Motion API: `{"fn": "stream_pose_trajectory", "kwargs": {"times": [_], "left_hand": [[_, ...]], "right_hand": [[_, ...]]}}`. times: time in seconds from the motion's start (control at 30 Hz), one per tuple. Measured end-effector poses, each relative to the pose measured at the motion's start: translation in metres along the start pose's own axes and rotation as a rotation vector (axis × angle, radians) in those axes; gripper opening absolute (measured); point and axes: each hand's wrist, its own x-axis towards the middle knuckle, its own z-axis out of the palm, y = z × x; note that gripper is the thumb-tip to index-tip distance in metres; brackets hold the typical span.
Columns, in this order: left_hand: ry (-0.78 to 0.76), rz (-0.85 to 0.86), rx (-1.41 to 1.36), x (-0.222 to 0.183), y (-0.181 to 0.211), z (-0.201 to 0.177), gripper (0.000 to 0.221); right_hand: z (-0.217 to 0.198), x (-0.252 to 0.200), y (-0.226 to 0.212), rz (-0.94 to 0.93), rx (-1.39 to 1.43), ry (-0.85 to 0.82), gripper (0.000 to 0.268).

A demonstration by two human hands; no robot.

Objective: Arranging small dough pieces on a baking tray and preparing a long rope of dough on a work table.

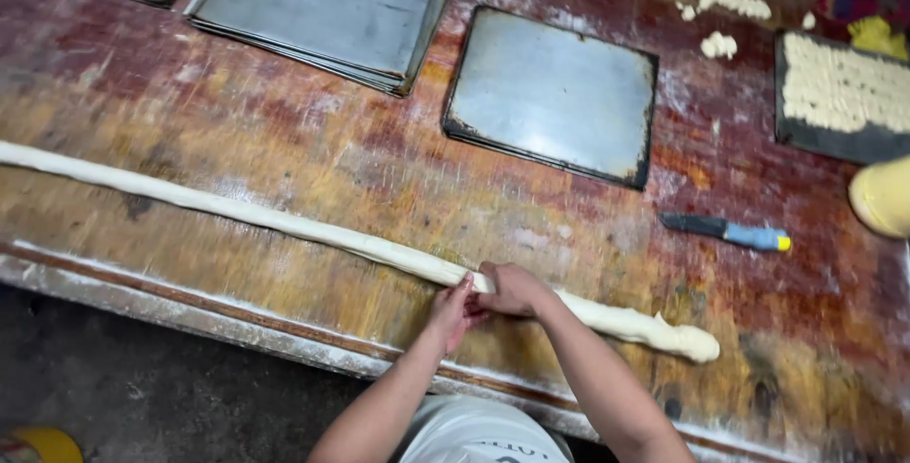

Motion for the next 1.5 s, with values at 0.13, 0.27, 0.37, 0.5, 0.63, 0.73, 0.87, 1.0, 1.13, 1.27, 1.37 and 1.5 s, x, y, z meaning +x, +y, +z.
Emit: {"fn": "stream_pose_trajectory", "kwargs": {"times": [0.13, 0.27, 0.37, 0.5, 0.63, 0.73, 0.87, 1.0, 1.13, 1.27, 1.37, 1.5], "left_hand": [[0.042, 0.113, -0.322, 0.003, -0.020, 0.020, 0.040], [0.085, 0.412, -0.611, 0.041, -0.053, 0.043, 0.035], [0.080, 0.484, -0.712, 0.049, -0.059, 0.050, 0.032], [0.035, 0.526, -0.767, 0.033, -0.050, 0.046, 0.039], [-0.022, 0.509, -0.883, 0.038, -0.029, 0.033, 0.047], [-0.017, 0.522, -0.897, 0.056, -0.019, 0.022, 0.034], [0.001, 0.526, -0.795, 0.061, -0.011, 0.019, 0.014], [0.028, 0.521, -0.806, 0.047, -0.015, 0.030, 0.013], [0.036, 0.569, -0.823, 0.056, -0.012, 0.010, 0.021], [-0.099, 0.541, -0.949, 0.051, 0.026, -0.027, 0.043], [-0.100, 0.630, -0.927, 0.077, 0.038, -0.058, 0.046], [-0.016, 0.609, -0.847, 0.048, 0.057, -0.039, 0.022]], "right_hand": [[-0.014, -0.015, 0.013, -0.035, 0.082, -0.110, 0.067], [0.000, -0.006, 0.077, -0.120, 0.041, -0.163, 0.078], [-0.013, -0.028, 0.088, -0.191, 0.062, -0.190, 0.064], [-0.016, -0.041, 0.096, -0.247, 0.140, -0.166, 0.051], [-0.018, -0.042, 0.098, -0.263, 0.200, -0.196, 0.046], [-0.017, -0.036, 0.101, -0.220, 0.219, -0.223, 0.047], [-0.015, -0.028, 0.084, -0.219, 0.116, -0.201, 0.072], [-0.011, -0.014, 0.040, -0.226, 0.170, -0.087, 0.087], [0.011, 0.014, 0.029, -0.188, 0.094, -0.065, 0.078], [-0.006, 0.003, 0.023, -0.153, 0.092, -0.177, 0.054], [-0.028, -0.005, 0.006, -0.165, 0.152, -0.253, 0.049], [-0.022, 0.009, -0.012, -0.135, 0.027, -0.256, 0.077]]}}
